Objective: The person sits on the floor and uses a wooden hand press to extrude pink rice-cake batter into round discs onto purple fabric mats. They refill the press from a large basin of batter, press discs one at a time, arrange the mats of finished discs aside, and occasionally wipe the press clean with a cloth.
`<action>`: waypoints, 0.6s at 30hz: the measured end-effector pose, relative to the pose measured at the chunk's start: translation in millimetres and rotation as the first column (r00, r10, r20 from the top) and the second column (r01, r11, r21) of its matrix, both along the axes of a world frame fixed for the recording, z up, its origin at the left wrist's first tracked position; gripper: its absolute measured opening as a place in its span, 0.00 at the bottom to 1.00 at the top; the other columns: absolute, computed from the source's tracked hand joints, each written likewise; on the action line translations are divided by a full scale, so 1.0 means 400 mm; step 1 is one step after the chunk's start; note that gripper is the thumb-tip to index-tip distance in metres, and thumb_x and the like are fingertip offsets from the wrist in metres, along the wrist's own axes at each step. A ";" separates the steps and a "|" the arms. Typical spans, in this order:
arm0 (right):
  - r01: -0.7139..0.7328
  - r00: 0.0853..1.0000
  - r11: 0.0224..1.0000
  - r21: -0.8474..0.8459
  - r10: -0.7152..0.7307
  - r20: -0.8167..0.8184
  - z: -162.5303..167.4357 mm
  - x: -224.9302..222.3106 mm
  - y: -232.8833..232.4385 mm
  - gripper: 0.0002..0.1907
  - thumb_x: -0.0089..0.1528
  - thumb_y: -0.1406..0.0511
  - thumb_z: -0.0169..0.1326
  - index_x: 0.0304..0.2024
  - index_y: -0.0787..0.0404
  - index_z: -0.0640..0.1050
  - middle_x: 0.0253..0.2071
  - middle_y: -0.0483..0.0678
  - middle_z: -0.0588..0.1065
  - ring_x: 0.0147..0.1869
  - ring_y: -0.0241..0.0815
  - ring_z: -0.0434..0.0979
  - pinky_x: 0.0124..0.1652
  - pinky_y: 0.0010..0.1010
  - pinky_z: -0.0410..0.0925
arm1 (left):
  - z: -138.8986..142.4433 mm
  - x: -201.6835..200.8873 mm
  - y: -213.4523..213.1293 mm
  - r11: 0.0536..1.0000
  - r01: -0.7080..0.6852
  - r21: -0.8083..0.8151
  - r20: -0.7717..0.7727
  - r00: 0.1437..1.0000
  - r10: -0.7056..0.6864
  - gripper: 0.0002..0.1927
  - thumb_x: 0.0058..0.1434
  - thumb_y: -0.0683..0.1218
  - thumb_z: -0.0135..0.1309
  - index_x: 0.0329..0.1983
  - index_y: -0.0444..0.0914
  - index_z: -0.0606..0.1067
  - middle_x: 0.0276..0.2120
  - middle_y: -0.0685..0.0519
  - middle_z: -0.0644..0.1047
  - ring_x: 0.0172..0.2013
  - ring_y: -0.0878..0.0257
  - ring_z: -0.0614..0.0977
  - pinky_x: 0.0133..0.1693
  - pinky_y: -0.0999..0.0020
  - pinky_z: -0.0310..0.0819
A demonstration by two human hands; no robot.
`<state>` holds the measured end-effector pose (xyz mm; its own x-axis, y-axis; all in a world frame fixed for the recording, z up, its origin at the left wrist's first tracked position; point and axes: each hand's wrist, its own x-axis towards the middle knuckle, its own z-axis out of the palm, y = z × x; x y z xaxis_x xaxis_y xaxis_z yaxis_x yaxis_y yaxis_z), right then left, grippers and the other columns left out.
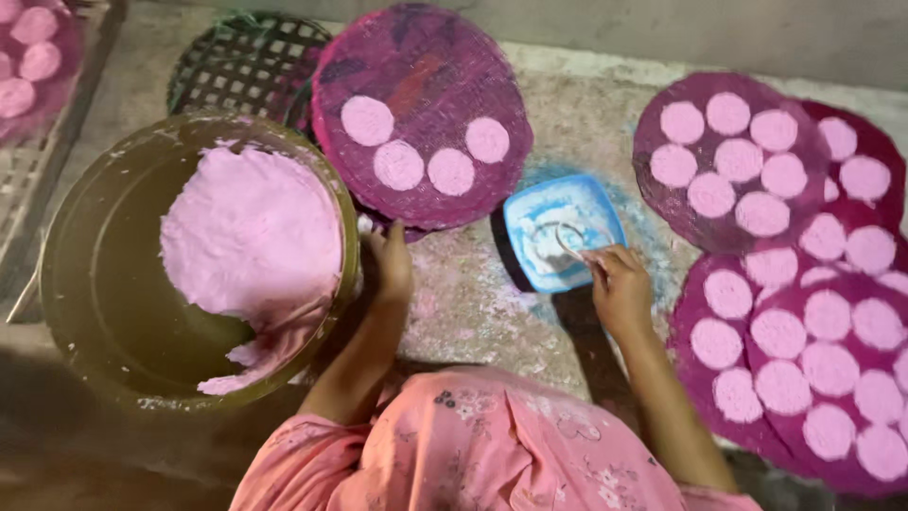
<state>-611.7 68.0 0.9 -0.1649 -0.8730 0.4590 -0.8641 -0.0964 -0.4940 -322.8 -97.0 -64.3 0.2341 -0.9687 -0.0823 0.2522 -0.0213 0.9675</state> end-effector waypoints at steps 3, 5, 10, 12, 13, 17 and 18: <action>0.001 0.988 0.999 -0.049 0.007 0.152 -0.006 0.010 -0.015 0.06 0.63 0.75 0.58 0.43 0.66 0.81 0.42 0.56 0.77 0.46 0.52 0.78 0.46 0.37 0.70 | 0.020 0.014 -0.076 1.000 -0.002 0.008 -0.189 0.982 0.003 0.23 0.63 0.41 0.55 0.61 0.31 0.68 0.58 0.48 0.75 0.55 0.59 0.75 0.58 0.63 0.67; -0.001 0.976 0.998 -0.063 0.015 0.216 -0.004 0.018 -0.017 0.06 0.64 0.75 0.58 0.44 0.67 0.80 0.42 0.56 0.77 0.46 0.51 0.79 0.45 0.35 0.71 | 0.042 0.004 -0.108 0.999 0.011 0.049 -0.214 0.977 -0.001 0.21 0.65 0.41 0.56 0.60 0.30 0.70 0.56 0.47 0.76 0.53 0.58 0.76 0.56 0.62 0.68; -0.016 0.963 0.991 -0.133 0.051 0.265 0.000 0.016 0.031 0.06 0.65 0.76 0.56 0.44 0.68 0.80 0.44 0.54 0.77 0.48 0.46 0.79 0.49 0.32 0.71 | 0.086 -0.009 -0.139 0.993 -0.009 0.118 -0.276 0.960 0.041 0.24 0.66 0.42 0.56 0.64 0.33 0.68 0.57 0.47 0.76 0.53 0.55 0.77 0.54 0.57 0.72; 0.072 0.944 0.991 -0.114 -0.031 0.328 -0.009 0.001 0.068 0.06 0.66 0.76 0.56 0.46 0.68 0.79 0.43 0.52 0.77 0.47 0.41 0.77 0.47 0.29 0.70 | 0.094 -0.020 -0.140 0.978 0.020 0.208 -0.407 0.911 0.068 0.25 0.65 0.42 0.54 0.66 0.36 0.66 0.57 0.46 0.75 0.53 0.51 0.77 0.52 0.50 0.75; 0.118 0.931 0.988 -0.104 -0.074 0.357 -0.016 -0.008 0.088 0.06 0.67 0.76 0.56 0.46 0.68 0.79 0.43 0.51 0.76 0.46 0.39 0.76 0.46 0.27 0.69 | 0.096 -0.027 -0.134 0.980 0.038 0.194 -0.473 0.879 0.059 0.26 0.65 0.41 0.54 0.66 0.38 0.65 0.58 0.47 0.74 0.55 0.52 0.77 0.53 0.48 0.75; 0.258 0.827 0.966 -0.013 -0.214 0.520 -0.050 -0.037 0.169 0.07 0.67 0.75 0.54 0.47 0.68 0.80 0.42 0.47 0.74 0.44 0.33 0.73 0.42 0.23 0.67 | 0.105 -0.058 -0.105 0.985 0.103 0.137 -0.662 0.749 0.014 0.27 0.64 0.39 0.53 0.66 0.40 0.64 0.61 0.47 0.71 0.60 0.50 0.74 0.58 0.40 0.74; 0.265 0.833 0.963 -0.054 -0.201 0.515 -0.054 -0.041 0.184 0.06 0.68 0.76 0.55 0.46 0.69 0.79 0.43 0.47 0.74 0.45 0.33 0.73 0.44 0.23 0.67 | 0.108 -0.064 -0.095 0.985 0.116 0.131 -0.691 0.722 0.007 0.26 0.64 0.38 0.54 0.66 0.39 0.63 0.62 0.46 0.71 0.60 0.48 0.74 0.59 0.39 0.73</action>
<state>-628.3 141.5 -20.7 -0.5917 -0.7241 0.3544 -0.5061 -0.0086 -0.8624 -348.5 -134.9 -21.2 0.0010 -0.9378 -0.3473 0.8392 -0.1880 0.5102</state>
